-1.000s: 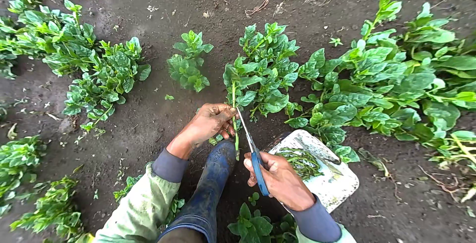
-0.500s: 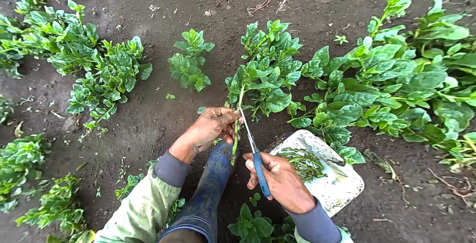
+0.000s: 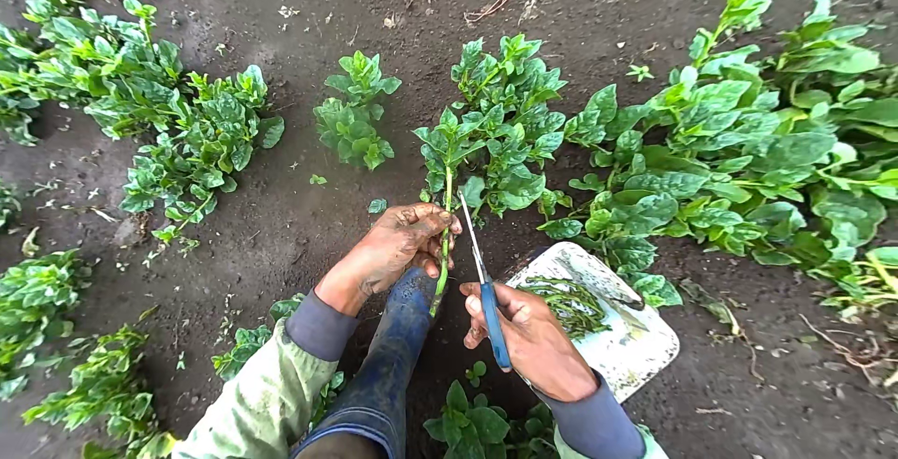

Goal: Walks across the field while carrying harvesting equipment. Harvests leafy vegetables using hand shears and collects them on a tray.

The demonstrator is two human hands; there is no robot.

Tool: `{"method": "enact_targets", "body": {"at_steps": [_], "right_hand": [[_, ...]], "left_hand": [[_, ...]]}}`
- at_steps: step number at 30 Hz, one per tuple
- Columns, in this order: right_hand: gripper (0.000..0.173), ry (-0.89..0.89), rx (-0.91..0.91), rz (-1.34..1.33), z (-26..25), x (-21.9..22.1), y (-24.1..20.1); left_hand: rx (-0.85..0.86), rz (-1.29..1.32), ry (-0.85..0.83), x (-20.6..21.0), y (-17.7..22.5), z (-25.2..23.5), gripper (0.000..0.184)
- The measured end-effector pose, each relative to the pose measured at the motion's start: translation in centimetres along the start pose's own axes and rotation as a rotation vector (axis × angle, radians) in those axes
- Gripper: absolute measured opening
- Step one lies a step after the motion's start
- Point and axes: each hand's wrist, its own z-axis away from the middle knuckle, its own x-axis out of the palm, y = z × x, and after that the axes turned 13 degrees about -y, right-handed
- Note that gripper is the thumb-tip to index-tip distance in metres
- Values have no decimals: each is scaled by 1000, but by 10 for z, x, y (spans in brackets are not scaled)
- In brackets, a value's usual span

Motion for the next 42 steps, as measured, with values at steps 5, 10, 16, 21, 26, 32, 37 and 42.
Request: {"method": "enact_targets", "body": {"at_steps": [5, 10, 16, 21, 26, 32, 37, 42], "right_hand": [[28, -44, -12, -133, 4, -2, 3], [42, 77, -31, 128, 4, -1, 14], [49, 306, -66, 550, -11, -1, 13], [42, 290, -76, 480, -19, -1, 9], [28, 200, -58, 165, -19, 0, -1], [46, -194, -55, -350, 0, -10, 2], [59, -492, -156, -451, 4, -15, 16], [54, -497, -179, -411, 3, -15, 8]], "left_hand": [[23, -99, 52, 2, -2, 0, 25], [-8, -357, 204, 3, -5, -2, 20], [2, -329, 196, 10, -7, 0, 17], [-3, -334, 169, 10, -5, 2, 18], [-5, -319, 134, 6, -5, 3, 18], [45, -127, 25, 0, -1, 11, 27], [135, -59, -155, -13, -6, 19, 27], [170, -52, -262, -14, -10, 23, 25]]}}
